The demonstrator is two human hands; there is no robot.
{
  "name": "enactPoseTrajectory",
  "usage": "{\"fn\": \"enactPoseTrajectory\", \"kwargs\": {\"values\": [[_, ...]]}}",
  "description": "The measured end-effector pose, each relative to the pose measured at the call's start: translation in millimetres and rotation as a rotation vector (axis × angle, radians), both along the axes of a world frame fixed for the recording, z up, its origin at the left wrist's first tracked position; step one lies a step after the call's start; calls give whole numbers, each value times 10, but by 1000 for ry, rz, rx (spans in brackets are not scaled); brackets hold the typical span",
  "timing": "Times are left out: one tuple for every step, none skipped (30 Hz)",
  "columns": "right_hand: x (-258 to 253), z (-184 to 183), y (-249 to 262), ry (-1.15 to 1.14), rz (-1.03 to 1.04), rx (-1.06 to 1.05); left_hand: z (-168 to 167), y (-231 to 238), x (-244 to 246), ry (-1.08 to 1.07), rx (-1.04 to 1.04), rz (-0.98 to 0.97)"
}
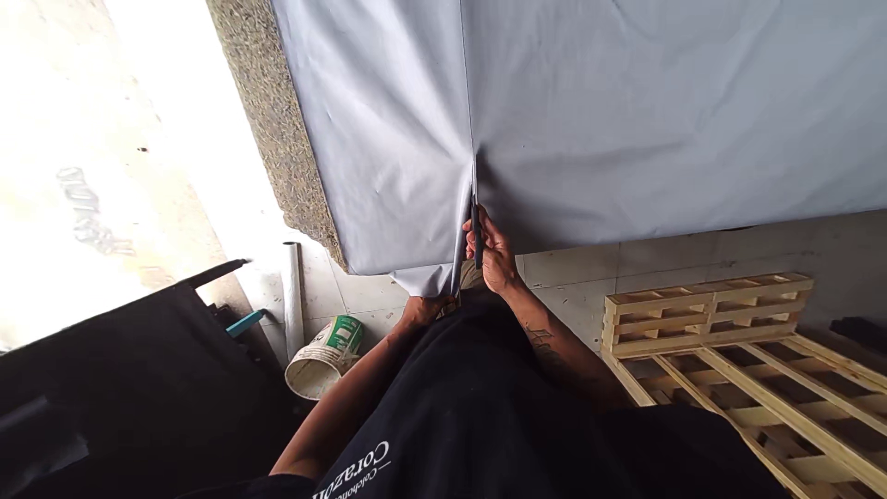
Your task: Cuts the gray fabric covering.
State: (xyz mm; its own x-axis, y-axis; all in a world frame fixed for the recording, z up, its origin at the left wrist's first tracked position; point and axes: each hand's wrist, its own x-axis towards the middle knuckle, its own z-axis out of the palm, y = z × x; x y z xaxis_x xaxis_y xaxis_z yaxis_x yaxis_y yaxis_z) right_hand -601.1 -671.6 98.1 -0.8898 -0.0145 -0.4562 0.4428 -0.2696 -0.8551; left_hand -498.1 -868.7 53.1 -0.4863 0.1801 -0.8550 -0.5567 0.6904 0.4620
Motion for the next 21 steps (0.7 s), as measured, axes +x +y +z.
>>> {"fn": "enactPoseTrajectory", "kwargs": {"values": [[-92,12,-4,6,-12,-5,5,4,-28,-8,-1,-4],[-192,18,-7,12,-24,-14,8,6,-54,-15,-2,-4],[-279,15,-11,10,-35,-17,11,11,-77,-13,-6,2],[-334,8,-9,8,-32,-12,19,13,-102,-5,-10,7],[-356,1,3,6,-11,-3,20,10,-126,5,-15,5],[-355,-4,12,3,3,4,22,7,-145,14,-23,-5],[-347,-6,20,-1,14,10,32,11,-159,7,-36,-14],[-352,-7,26,2,24,11,35,19,-167,-4,-49,-14],[-373,-3,28,6,26,13,26,23,-158,-4,-53,-11],[-422,6,29,11,25,12,20,29,-156,0,-54,-9],[-502,14,29,20,15,15,9,38,-160,6,-56,-11],[-601,18,31,27,1,13,-2,50,-169,15,-57,-19],[-702,18,33,28,-9,10,-7,66,-187,17,-57,-21],[-779,20,40,27,-7,0,-10,76,-208,20,-55,-18],[-819,18,45,26,1,3,-11,82,-231,21,-56,-12],[-832,19,51,20,15,8,-18,81,-251,13,-63,-15],[-832,20,55,15,27,11,-29,80,-268,-2,-72,-27],[-833,19,56,15,30,12,-50,79,-268,-10,-80,-32],[-849,23,52,20,28,10,-66,77,-259,-14,-81,-33],[-893,30,47,30,25,4,-79,78,-252,-12,-81,-34],[-970,40,42,41,24,-2,-86,84,-251,-9,-79,-40]]}}
